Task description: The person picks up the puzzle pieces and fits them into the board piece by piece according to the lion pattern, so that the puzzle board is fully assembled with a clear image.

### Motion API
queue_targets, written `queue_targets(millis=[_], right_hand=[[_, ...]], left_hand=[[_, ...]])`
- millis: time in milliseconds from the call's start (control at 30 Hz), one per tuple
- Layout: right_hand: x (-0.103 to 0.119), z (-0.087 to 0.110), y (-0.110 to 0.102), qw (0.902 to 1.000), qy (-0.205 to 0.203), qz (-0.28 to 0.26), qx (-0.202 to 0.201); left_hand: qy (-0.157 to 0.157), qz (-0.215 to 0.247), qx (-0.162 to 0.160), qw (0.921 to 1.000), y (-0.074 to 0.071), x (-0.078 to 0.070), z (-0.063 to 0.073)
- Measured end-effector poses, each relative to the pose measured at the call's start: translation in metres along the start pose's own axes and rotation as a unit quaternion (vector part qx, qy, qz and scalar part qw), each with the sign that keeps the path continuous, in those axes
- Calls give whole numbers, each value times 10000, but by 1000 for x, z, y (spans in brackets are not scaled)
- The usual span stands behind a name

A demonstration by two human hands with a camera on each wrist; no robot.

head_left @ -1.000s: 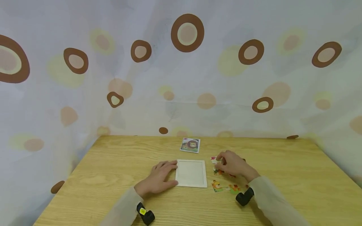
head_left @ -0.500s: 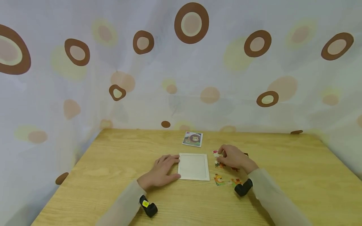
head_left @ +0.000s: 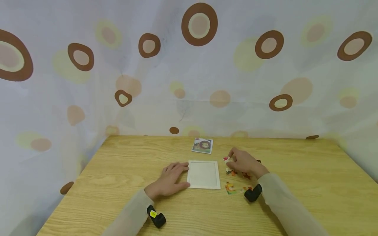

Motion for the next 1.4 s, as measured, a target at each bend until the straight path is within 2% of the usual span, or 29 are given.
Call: queue_targets(millis=[167,267,400,533,633,800,900,1033,1400], right_hand=[[-2,-5,-1,9997,50,-237,75],[-3,-8,-2,9996,-182,-220,-11],[0,-8,-2,9981,-547,95,-280],[7,-10,1,9965,-665,124,-485],[13,-12,3,9965,-589,-257,-526],[24,-17,13,9893,-548,-1281,-431],[31,-20,19,9901,-600,-1102,-622],[46,-26,27,9907,-818,-410,-1009],[61,-44,52,9910,-494,-224,-1220]], left_hand=[[-15,-54,17,10000,1,2,1],[-9,-76,10,10000,0,2,0],[17,-12,28,10000,0,0,0],[2,-9,88,10000,1,0,0],[-15,-41,76,10000,1,2,-1],[3,-31,62,10000,-1,2,-3],[19,4,88,10000,-1,1,-5],[-5,7,75,10000,0,1,-5],[10,24,-51,10000,1,3,0]])
Point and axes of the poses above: each hand's wrist, its own z-axis away from the middle knuckle, its own y-axis out of the palm, x = y × z, the point moved 6 cm from there along -z, towards the middle knuckle, and after that the axes turned 4 degrees about x, right-handed, at the moved point
